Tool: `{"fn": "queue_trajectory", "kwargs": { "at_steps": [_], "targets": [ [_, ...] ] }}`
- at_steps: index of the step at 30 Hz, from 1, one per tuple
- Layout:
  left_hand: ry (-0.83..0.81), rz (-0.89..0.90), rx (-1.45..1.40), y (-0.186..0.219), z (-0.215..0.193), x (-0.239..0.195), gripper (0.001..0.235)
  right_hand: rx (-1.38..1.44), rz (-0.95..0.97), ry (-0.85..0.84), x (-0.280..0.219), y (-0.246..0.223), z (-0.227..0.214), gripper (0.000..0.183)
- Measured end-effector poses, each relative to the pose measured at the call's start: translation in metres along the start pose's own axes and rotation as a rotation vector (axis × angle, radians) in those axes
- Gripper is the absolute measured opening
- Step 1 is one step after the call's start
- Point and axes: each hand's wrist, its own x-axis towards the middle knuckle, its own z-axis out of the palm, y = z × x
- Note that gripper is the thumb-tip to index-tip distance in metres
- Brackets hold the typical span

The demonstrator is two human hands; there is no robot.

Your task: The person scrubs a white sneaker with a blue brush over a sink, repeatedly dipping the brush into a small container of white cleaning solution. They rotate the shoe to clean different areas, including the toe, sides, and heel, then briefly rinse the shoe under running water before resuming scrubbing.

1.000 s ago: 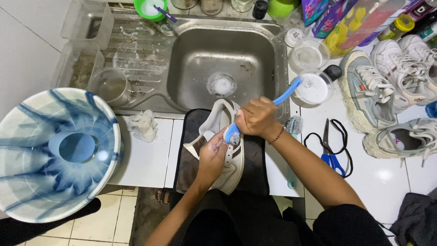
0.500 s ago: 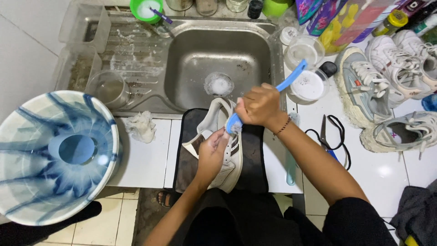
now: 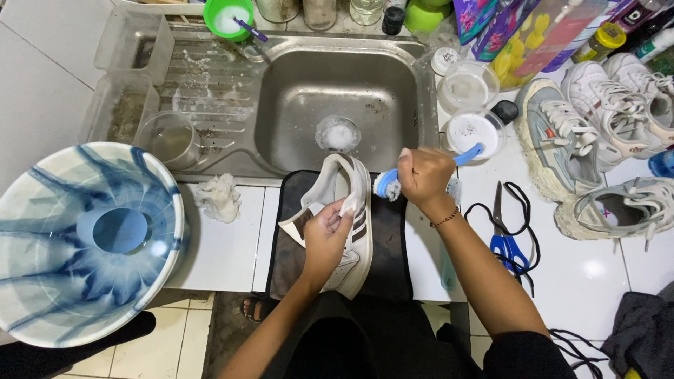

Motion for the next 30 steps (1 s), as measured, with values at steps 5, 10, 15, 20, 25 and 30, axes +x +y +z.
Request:
{"fn": "queue_trajectory", "kwargs": {
  "at_steps": [5, 10, 15, 20, 25, 30],
  "targets": [
    [-0.074, -0.040, 0.015, -0.023, -0.004, 0.005, 0.033, -0.175, -0.313, -0.019, 0.020, -0.029, -0.004, 0.046],
    [-0.110, -0.161, -0.079, 0.012, -0.007, -0.002, 0.036, -0.173, -0.499, -0.012, 0.027, -0.056, 0.002, 0.043],
    [-0.104, -0.290, -0.250, -0.014, -0.016, 0.006, 0.045, -0.456, -0.656, -0.027, 0.031, -0.049, 0.013, 0.034],
    [-0.040, -0.297, -0.355, 0.014, -0.013, 0.004, 0.041, -0.323, -0.515, -0.088, 0.030, -0.089, -0.008, 0.028],
    [-0.002, -0.340, -0.469, -0.040, -0.029, 0.021, 0.052, -0.317, -0.267, -0.112, -0.010, -0.071, 0.023, 0.029],
    [-0.004, -0.418, -0.504, -0.003, -0.025, 0.017, 0.072, -0.182, -0.389, -0.138, -0.022, -0.104, 0.021, 0.024]
  ]
}}
